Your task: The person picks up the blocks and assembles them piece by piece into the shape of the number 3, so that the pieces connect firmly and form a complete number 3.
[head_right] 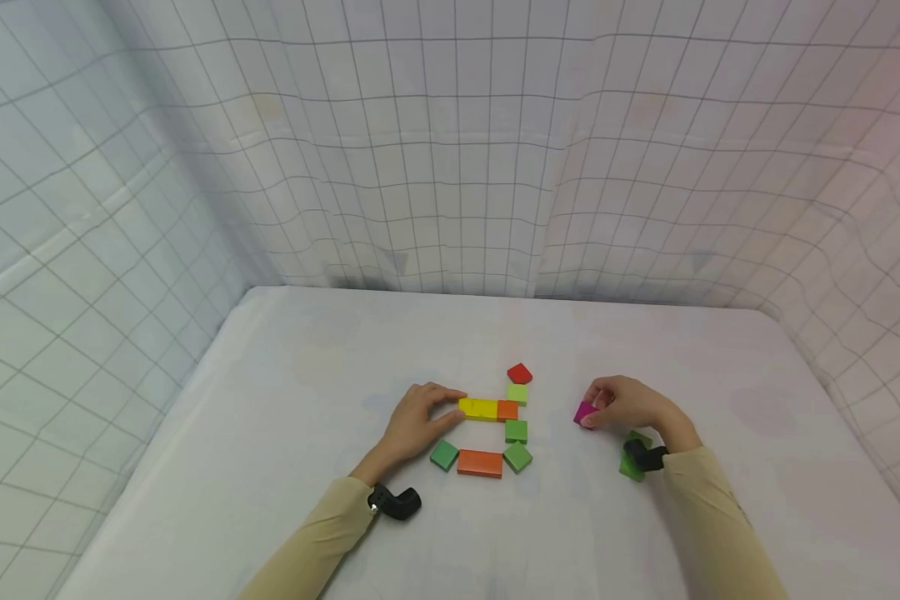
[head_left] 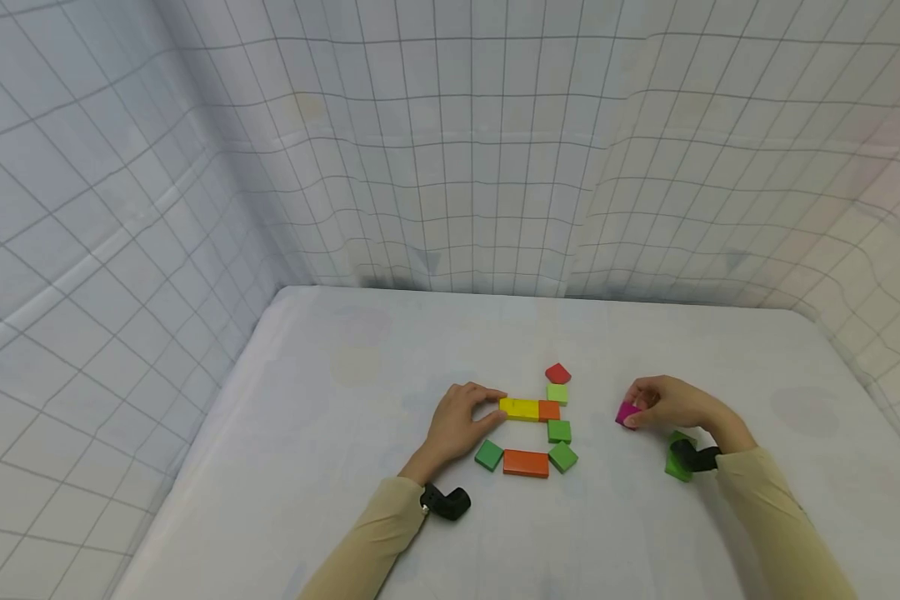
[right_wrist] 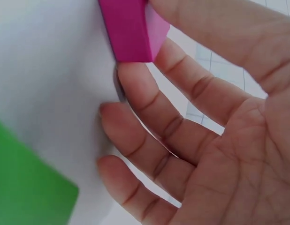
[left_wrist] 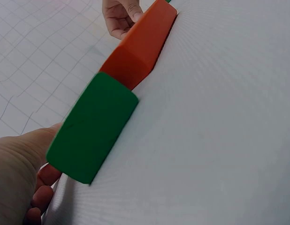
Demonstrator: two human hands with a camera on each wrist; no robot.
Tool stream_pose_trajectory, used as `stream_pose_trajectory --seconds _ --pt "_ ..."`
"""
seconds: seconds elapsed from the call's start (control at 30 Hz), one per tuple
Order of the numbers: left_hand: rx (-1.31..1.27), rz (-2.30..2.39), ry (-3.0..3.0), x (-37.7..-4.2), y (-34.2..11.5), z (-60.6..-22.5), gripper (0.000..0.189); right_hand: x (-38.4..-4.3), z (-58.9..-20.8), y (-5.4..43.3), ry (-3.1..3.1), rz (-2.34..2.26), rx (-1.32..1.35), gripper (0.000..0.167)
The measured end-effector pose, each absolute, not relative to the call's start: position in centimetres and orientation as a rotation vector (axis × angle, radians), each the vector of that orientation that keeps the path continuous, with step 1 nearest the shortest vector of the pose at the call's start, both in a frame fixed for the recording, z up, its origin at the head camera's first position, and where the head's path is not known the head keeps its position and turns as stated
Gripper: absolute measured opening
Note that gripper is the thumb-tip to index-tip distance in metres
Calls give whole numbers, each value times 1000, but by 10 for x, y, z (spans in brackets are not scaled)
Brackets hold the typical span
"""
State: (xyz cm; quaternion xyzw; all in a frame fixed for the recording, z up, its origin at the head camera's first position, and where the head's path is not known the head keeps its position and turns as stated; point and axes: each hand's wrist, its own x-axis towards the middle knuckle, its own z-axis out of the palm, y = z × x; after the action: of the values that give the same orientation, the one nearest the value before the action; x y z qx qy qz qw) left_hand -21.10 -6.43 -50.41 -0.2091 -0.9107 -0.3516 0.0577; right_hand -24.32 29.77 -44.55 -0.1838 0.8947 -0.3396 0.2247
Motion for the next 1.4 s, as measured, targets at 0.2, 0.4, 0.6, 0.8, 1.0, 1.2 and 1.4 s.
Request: stream_pose_trajectory --seconds 0.2,0.4,0.6,0.8,1.0,1.2,1.4 --pt "-627 -1064 -2769 -211 -63 -504 31 -239 -444 299 2507 -942 -508 30" --pt "-634 -1056 -2769 -211 -62 -503 31 -225 -441 332 2471 -957 -490 36" --pt "-635 -1052 -2760 -210 -63 -502 32 -212 -439 359 2356 -933 -525 37" --pt "-613 -1061 -2775 -210 -64 -503 32 -214 -444 361 2270 -1031 -643 32" --pt "-614 -1068 -2772 -209 -64 -503 32 -225 -444 359 2300 -989 -582 29" --pt "-629 -1067 -2758 -208 -64 -501 31 -245 -438 357 2359 -927 -482 32" --pt "-612 -1066 -2787 -209 -64 -501 32 -270 -433 351 2376 -898 -434 34"
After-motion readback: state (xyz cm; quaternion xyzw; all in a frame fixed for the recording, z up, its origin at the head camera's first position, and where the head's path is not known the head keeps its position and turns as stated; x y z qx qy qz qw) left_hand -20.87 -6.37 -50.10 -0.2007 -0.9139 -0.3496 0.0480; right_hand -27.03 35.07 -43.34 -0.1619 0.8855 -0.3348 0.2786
